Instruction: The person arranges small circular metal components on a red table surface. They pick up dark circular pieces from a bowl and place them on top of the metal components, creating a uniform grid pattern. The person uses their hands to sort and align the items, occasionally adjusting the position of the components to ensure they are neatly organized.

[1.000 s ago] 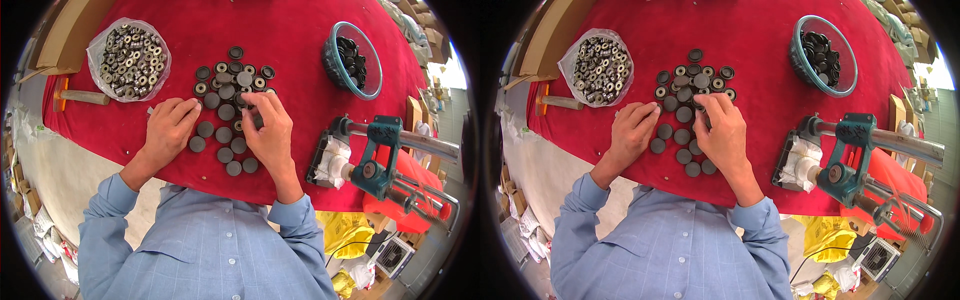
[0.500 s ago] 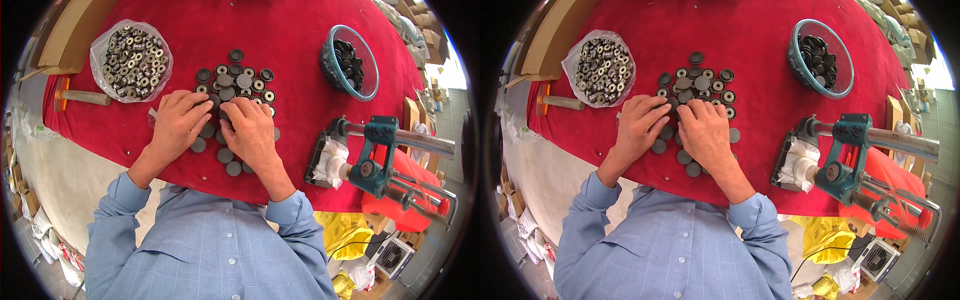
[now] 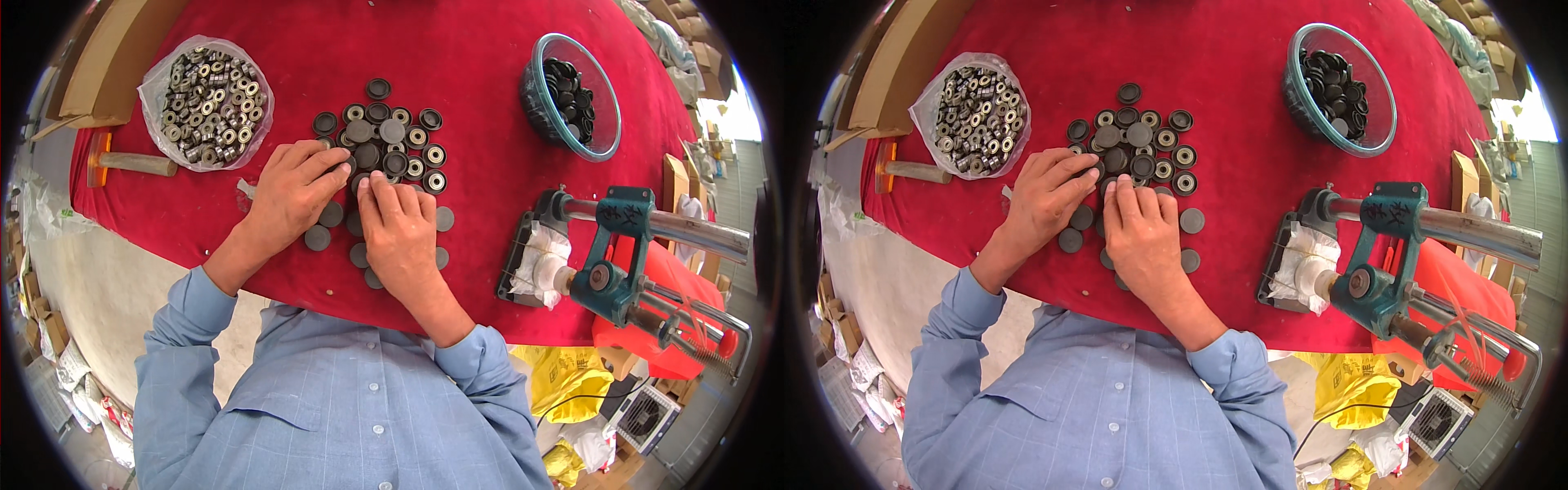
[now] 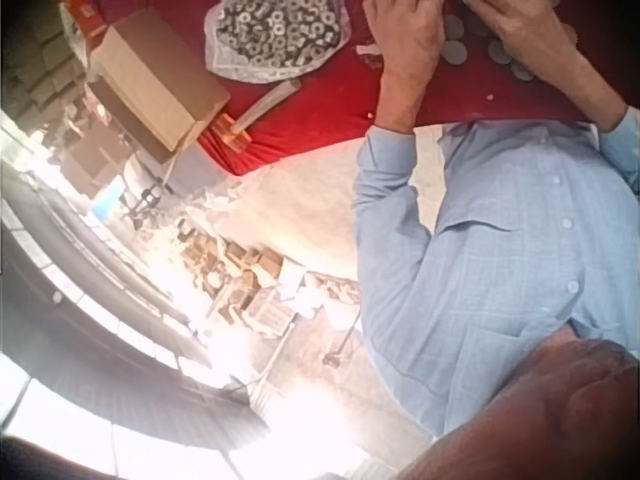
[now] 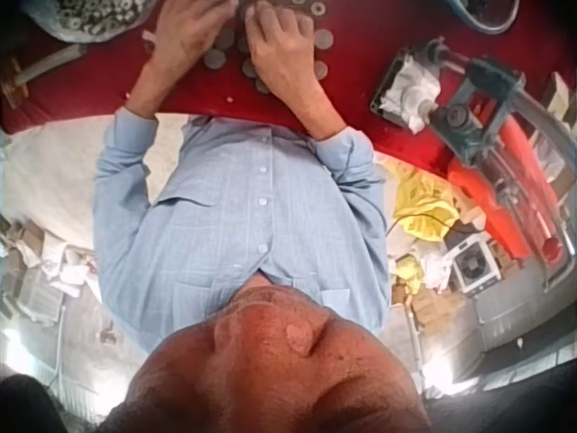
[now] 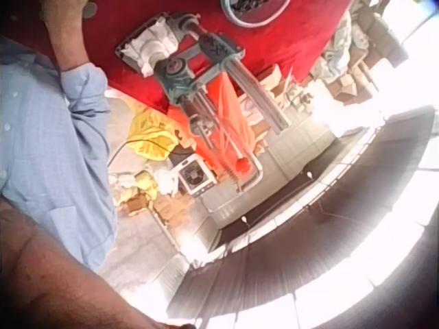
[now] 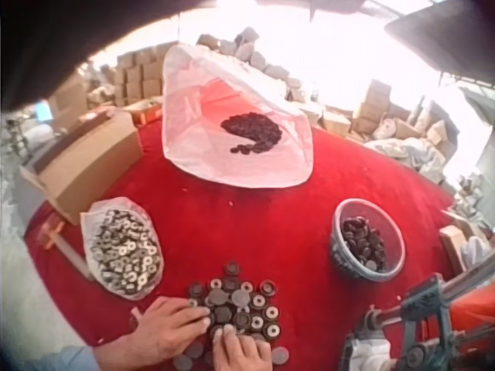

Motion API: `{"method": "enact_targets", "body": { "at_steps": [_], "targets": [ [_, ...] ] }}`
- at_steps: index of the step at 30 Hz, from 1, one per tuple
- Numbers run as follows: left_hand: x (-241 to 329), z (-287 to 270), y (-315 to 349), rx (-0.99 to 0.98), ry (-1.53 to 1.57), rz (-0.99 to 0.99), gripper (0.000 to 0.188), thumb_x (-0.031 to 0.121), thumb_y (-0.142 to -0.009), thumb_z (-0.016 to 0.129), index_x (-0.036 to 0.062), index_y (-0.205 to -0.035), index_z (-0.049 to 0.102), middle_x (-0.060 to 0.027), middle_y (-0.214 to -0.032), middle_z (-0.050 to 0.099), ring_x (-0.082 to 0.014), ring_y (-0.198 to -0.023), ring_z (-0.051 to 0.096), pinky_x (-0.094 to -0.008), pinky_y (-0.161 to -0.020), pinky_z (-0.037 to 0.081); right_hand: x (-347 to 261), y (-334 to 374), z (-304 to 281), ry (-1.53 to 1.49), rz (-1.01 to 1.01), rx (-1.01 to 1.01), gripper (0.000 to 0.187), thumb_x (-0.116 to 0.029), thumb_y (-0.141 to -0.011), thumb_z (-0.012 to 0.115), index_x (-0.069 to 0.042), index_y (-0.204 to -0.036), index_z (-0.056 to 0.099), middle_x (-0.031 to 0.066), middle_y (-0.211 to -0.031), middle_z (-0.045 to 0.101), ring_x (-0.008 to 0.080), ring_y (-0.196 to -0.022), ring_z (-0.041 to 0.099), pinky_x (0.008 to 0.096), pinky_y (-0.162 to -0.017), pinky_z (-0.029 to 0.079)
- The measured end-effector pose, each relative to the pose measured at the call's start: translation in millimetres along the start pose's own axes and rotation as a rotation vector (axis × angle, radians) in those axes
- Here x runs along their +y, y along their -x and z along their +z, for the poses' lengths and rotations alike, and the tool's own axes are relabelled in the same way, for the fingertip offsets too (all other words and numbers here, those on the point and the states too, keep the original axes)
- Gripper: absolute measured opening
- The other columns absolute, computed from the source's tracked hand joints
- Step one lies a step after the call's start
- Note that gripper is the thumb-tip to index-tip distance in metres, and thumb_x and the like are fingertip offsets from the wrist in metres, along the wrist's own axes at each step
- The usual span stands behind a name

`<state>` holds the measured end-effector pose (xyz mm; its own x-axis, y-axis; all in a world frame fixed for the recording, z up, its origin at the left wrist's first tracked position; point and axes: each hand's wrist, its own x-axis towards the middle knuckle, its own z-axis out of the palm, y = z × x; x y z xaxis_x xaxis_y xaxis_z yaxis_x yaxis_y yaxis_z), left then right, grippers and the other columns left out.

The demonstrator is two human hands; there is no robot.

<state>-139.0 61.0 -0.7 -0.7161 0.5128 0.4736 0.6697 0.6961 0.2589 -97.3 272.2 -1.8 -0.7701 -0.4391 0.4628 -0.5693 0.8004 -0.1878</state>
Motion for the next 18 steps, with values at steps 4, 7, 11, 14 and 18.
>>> {"method": "enact_targets", "body": {
  "at_steps": [4, 7, 11, 14, 18],
  "targets": [
    [0, 0, -4, -0.004, 0.053, -0.006, 0.026, 0.006, -0.084, 0.083, 0.0052, -0.109, 0.078, -0.0084, -0.123, 0.076, -0.0322, -0.113, 0.07, -0.0457, -0.093, 0.054, -2, 1, -1, 0.008, 0.025, -0.017, 0.038, -0.008, -0.089, 0.069, 0.004, -0.124, 0.075, 0.0159, -0.126, 0.071, 0.0262, -0.106, 0.065, 0.0418, -0.093, 0.048],
    [-1, -2, -2, -0.013, 0.078, -0.028, 0.025, 0.006, -0.084, 0.084, 0.0054, -0.109, 0.078, -0.0084, -0.123, 0.076, -0.0323, -0.113, 0.07, -0.0463, -0.095, 0.054, 17, -9, -14, -0.204, 0.08, -0.033, 0.034, -0.007, -0.087, 0.07, -0.003, -0.12, 0.076, 0.009, -0.119, 0.071, 0.0246, -0.106, 0.066, 0.0411, -0.09, 0.048],
    [3, -8, 2, -0.026, 0.063, -0.026, 0.026, 0.005, -0.083, 0.084, 0.0066, -0.108, 0.078, -0.0074, -0.122, 0.076, -0.031, -0.111, 0.07, -0.046, -0.094, 0.053, 48, -18, -18, -0.239, 0.326, 0.075, 0.026, -0.01, -0.091, 0.079, -0.008, -0.116, 0.076, 0.0052, -0.106, 0.067, 0.0263, -0.101, 0.066, 0.0449, -0.086, 0.045],
    [6, -13, 4, -0.043, 0.039, -0.029, 0.025, 0.005, -0.084, 0.084, 0.0072, -0.108, 0.079, -0.0061, -0.121, 0.077, -0.03, -0.109, 0.069, -0.0454, -0.094, 0.052, 52, -22, -8, -0.19, 0.31, 0.026, 0.029, -0.017, -0.09, 0.084, -0.009, -0.117, 0.076, 0.0057, -0.105, 0.066, 0.0267, -0.099, 0.065, 0.0442, -0.084, 0.044],
    [9, -14, 5, -0.042, 0.039, -0.052, 0.025, 0.004, -0.084, 0.083, 0.0074, -0.108, 0.079, -0.0048, -0.121, 0.077, -0.0295, -0.108, 0.069, -0.0451, -0.094, 0.051, 50, -29, -3, -0.2, 0.341, 0.011, 0.033, -0.017, -0.086, 0.088, -0.009, -0.115, 0.074, 0.0065, -0.105, 0.066, 0.0275, -0.099, 0.064, 0.0446, -0.084, 0.044]
  ]
}}
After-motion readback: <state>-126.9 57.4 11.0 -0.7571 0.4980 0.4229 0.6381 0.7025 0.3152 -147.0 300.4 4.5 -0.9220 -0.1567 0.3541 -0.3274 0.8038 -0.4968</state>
